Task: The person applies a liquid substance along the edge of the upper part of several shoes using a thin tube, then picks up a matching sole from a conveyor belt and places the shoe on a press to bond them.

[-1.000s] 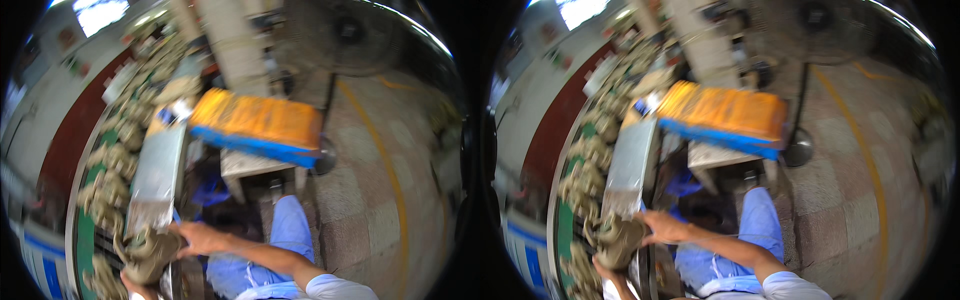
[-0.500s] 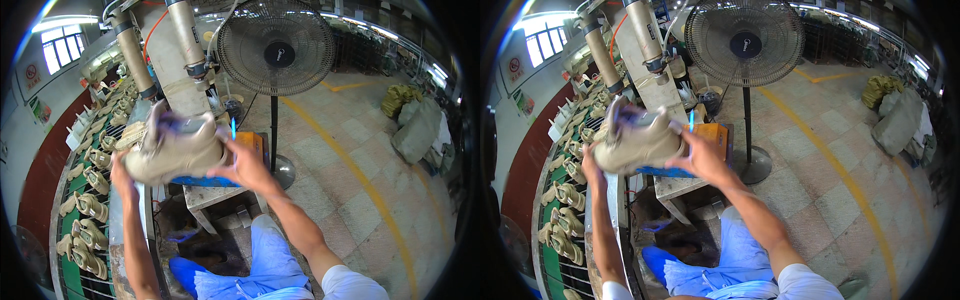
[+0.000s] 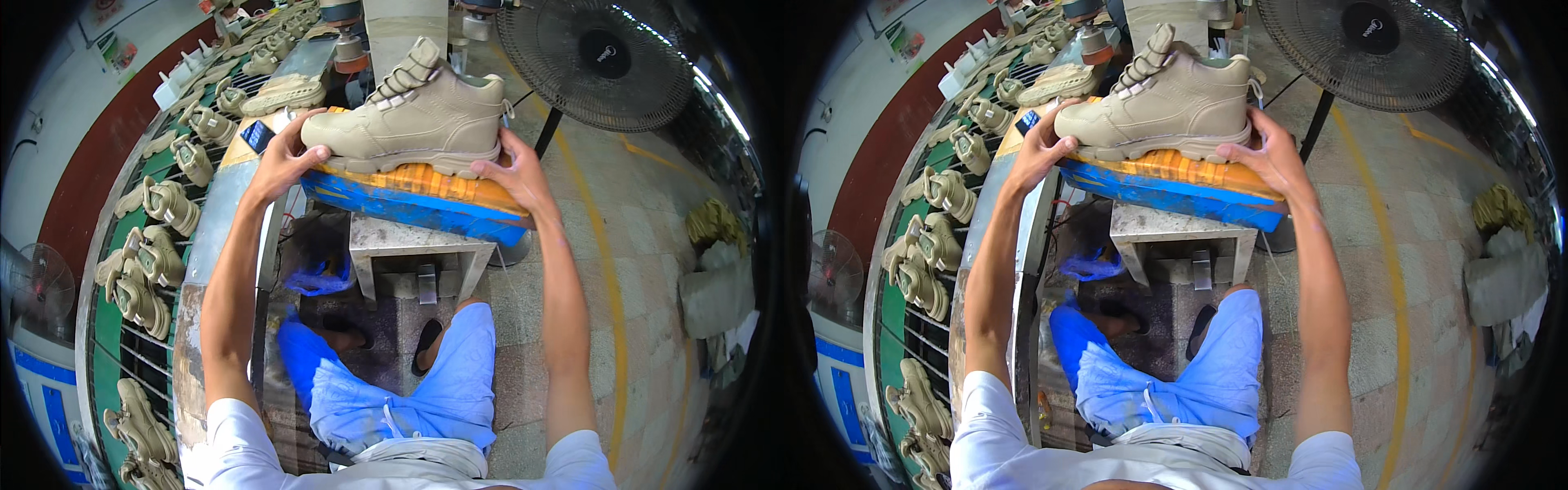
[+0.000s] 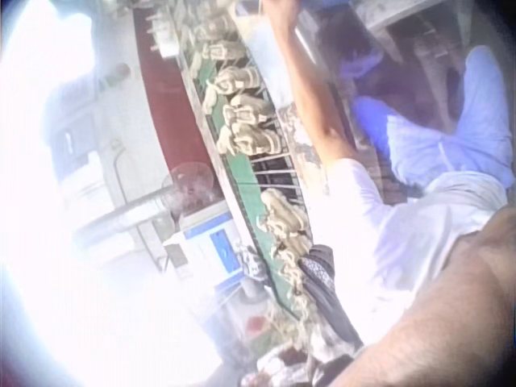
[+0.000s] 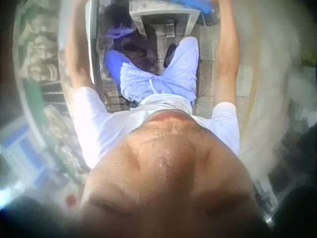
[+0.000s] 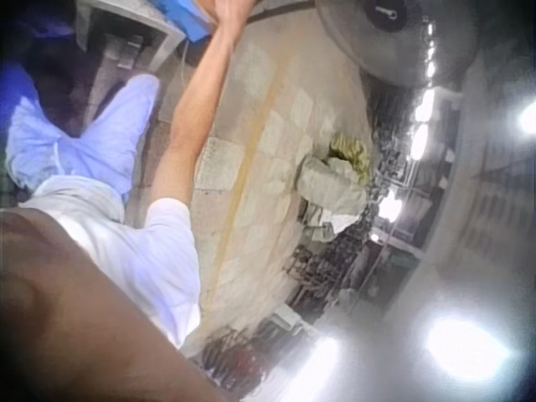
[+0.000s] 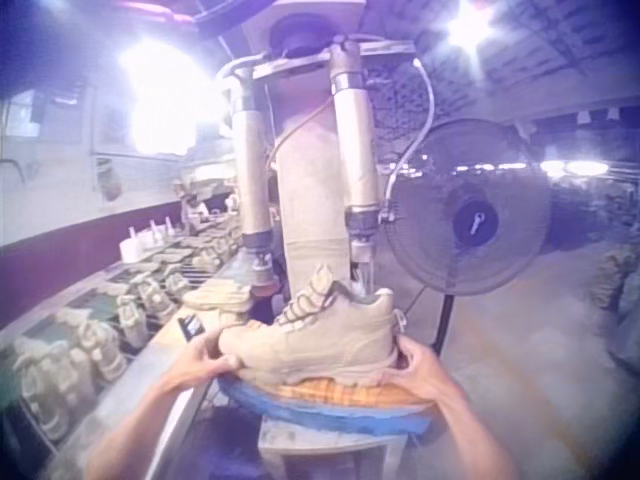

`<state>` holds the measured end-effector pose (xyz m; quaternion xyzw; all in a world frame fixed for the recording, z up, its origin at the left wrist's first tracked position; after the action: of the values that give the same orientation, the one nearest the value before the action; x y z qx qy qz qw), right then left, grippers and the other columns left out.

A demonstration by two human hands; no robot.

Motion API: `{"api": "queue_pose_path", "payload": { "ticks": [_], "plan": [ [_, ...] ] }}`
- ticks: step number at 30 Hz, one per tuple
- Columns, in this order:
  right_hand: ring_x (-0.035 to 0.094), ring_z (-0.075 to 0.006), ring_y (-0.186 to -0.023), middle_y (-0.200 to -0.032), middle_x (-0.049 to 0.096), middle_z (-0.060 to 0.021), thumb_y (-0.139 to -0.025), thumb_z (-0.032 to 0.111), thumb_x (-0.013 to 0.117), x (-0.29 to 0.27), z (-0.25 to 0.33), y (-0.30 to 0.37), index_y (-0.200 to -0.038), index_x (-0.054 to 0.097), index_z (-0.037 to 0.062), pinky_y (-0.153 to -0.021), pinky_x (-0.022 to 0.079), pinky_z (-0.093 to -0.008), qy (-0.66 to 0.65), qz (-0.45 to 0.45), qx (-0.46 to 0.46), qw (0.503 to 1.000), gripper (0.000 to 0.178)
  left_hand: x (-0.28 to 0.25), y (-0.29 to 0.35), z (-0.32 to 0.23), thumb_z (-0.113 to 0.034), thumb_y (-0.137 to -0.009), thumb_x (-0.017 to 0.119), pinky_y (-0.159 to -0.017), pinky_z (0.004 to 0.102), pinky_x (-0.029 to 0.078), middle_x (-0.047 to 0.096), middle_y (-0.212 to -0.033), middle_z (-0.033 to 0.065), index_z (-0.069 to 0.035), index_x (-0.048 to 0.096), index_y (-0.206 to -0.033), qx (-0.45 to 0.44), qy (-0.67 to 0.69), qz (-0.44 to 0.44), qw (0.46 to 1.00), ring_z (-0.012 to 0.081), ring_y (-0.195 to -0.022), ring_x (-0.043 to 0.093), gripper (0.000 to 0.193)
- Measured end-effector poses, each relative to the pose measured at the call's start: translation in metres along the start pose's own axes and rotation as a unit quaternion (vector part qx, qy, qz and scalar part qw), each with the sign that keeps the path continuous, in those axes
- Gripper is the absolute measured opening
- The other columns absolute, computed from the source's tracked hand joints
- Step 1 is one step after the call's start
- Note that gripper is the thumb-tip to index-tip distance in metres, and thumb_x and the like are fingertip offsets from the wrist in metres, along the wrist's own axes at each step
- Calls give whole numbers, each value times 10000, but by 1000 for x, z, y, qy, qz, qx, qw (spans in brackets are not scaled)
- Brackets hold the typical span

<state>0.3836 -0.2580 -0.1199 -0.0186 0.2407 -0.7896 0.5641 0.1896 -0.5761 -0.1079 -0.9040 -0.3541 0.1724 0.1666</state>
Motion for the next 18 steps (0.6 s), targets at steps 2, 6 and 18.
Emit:
{"api": "queue_pose_path", "payload": {
  "ticks": [2, 6, 18],
  "plan": [
    [605, -232, -1301, -1424, 647, -176, -783, 241, 955, 1, -7, -13, -1500, 509, -65, -1142, 478, -375, 28, 21, 25, 999, 898, -8, 1, -2, -285, -908, 860, -1098, 347, 485, 647, -1399, 124, 5, 486, -1546, 6, -15, -12, 1000, 205, -1283, 609, 795],
    [607, -263, -1325, -1435, 643, -189, -749, 246, 971, -1, -13, -19, -1510, 502, -69, -1160, 466, -386, 47, 34, 56, 997, 947, -11, -10, -13, -291, -908, 864, -1093, 363, 506, 662, -1381, 138, 24, 486, -1536, -8, -56, -2, 998, 218, -1261, 630, 798],
    [607, -271, -1331, -1451, 631, -197, -741, 258, 976, 1, -8, -16, -1517, 490, -75, -1163, 462, -393, 47, 30, 39, 998, 974, -4, -16, -18, -255, -887, 877, -1133, 390, 480, 644, -1402, 163, 19, 497, -1516, -4, -57, 70, 996, 245, -1318, 598, 784]
  ]
}}
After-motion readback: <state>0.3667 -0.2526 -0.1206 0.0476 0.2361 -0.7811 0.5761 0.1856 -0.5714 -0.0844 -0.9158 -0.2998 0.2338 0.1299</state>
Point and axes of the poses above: each hand's wrist, its own y-axis away from the middle knuckle, its own x-axis out of the palm, z = x × y, the point moved 7 cm from there along -y, towards the middle knuckle
